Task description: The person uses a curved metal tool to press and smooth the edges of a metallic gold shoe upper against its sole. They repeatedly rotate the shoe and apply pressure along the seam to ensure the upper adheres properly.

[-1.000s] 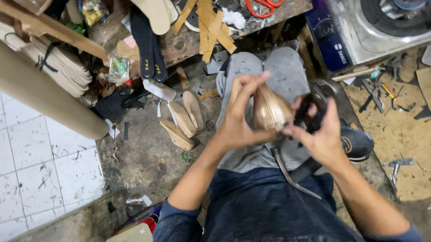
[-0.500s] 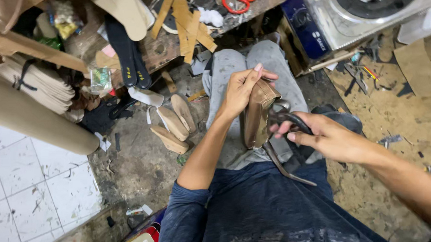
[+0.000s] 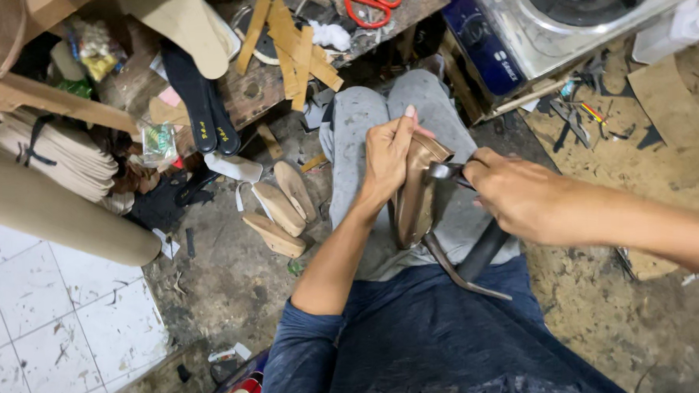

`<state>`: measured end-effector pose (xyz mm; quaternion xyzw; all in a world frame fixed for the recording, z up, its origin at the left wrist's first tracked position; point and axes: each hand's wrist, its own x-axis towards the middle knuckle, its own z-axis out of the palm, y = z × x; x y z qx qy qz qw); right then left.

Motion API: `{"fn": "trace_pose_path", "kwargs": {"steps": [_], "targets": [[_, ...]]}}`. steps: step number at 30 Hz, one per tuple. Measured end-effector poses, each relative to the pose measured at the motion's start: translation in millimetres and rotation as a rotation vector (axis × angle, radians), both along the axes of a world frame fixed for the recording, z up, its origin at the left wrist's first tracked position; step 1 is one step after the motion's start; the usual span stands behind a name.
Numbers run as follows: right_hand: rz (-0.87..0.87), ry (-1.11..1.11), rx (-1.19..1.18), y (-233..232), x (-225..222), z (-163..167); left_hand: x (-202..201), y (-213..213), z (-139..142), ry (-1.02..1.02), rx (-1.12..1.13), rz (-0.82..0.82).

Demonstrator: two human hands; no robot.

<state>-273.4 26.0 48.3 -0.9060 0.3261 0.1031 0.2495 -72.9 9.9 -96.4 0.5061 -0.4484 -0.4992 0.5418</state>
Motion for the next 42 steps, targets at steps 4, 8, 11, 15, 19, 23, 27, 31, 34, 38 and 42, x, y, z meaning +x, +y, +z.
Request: {"fn": "trace_pose_path", "kwargs": {"steps": [4,8,11,15,19,23,27,31,34,38,42], "targets": [[-0.08,-0.09,-0.074,1,-2,-14,7,-5,-7,-0.086,-0.063,0.057],[-0.259,-0.336,0.053,-18,9,-34,21,-44,-10,-0.023,-0.159,0.0],[-0.235,-0.526,-0.052,-39,28,-49,30,-84,-14,-0.014,-0.157,-0.001],[-0.125,-0.316,-0.056,-66,24,-47,28,-94,-30,-0.095,-0.103,0.016],[0.141,-0.032,-0.464,-70,8,-40,12,-90,-49,-0.16,-0.075,0.026],[-0.001,-0.093,-0.219,-75,18,-47,22,-93,-61,-0.025,-0.054,-0.005],[0.019,-0.216,-0.203,-83,30,-49,24,-96,-69,-0.058,-0.01,0.02],[0.172,-0.114,-0.408,-80,29,-40,22,-98,-74,-0.158,-0.046,0.057],[0.204,0.189,-0.541,-76,30,-37,23,-98,-73,-0.11,-0.02,0.036],[0.176,0.035,-0.433,-80,35,-37,26,-96,-71,-0.075,0.004,0.019],[0.268,0.014,-0.598,-81,35,-31,26,-94,-70,-0.149,-0.039,0.035]]}}
